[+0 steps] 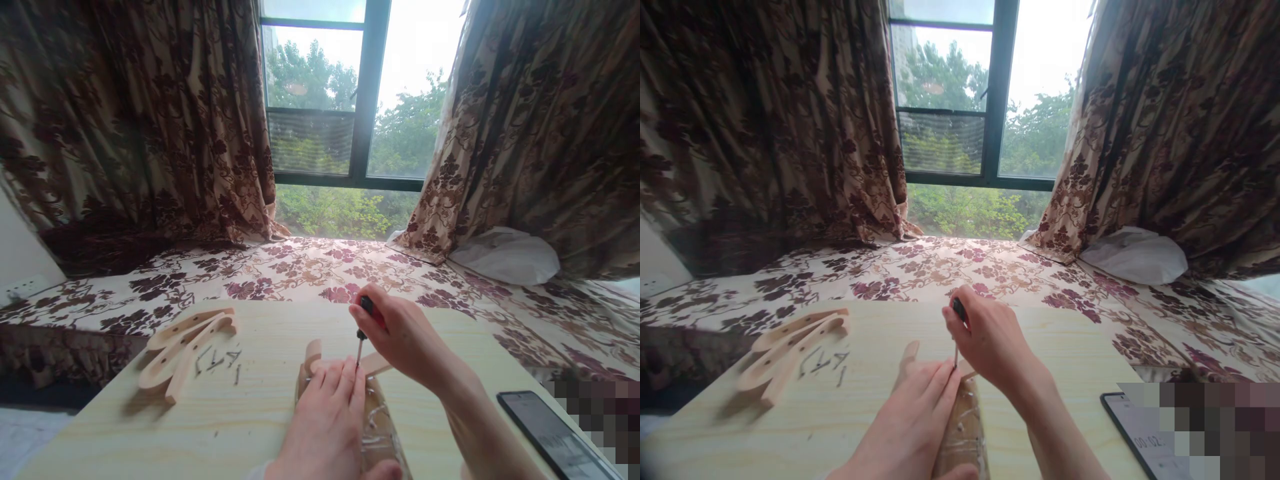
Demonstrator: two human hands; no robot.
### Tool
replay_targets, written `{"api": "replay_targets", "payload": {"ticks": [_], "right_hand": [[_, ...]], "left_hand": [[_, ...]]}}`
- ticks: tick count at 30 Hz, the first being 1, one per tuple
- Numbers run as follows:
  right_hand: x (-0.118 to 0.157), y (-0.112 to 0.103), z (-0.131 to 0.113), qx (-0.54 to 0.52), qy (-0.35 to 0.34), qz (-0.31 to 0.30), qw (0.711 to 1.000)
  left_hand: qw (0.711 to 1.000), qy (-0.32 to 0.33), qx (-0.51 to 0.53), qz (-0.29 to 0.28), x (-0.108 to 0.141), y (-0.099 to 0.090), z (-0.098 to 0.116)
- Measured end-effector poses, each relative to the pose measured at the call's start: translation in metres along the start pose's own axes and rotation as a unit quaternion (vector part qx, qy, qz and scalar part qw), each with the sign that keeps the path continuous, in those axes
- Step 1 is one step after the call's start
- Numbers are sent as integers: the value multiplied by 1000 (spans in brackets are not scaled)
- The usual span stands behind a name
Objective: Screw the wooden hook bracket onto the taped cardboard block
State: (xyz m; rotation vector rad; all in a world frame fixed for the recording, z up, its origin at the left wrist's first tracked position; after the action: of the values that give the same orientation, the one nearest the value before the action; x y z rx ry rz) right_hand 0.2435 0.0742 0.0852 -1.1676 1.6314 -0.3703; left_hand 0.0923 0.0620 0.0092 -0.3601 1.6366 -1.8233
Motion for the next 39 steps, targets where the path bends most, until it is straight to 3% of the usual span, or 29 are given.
{"api": "replay_targets", "payload": {"ticks": [8,17,29,35,39], "right_hand": [[0,-4,0,10,2,1,1000],[-1,-1,1,10,-4,10,1000],[-1,-3,1,28,18,12,999],[2,-5,-4,5,-40,-9,999],[-3,-3,2,44,30,18,998]], "left_hand": [[997,-37,36,-49,0,-21,11],[995,-60,43,-71,-2,-26,13],[998,-43,37,-38,1,-23,12],[998,-36,35,-24,4,-23,12],[998,-38,37,-29,5,-24,12]]}}
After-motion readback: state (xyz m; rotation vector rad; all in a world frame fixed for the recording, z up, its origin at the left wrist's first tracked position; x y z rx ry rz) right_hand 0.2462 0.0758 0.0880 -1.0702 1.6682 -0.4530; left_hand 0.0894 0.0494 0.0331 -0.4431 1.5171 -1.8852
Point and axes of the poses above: each hand's wrist, its own x-axis away from the middle knuckle, its own y-axis out of the palm, z = x × y, the point moved 1 cm from there along -x, towards the middle knuckle, and after that the axes turned 7 degrees about z, right-handed, at the moved point
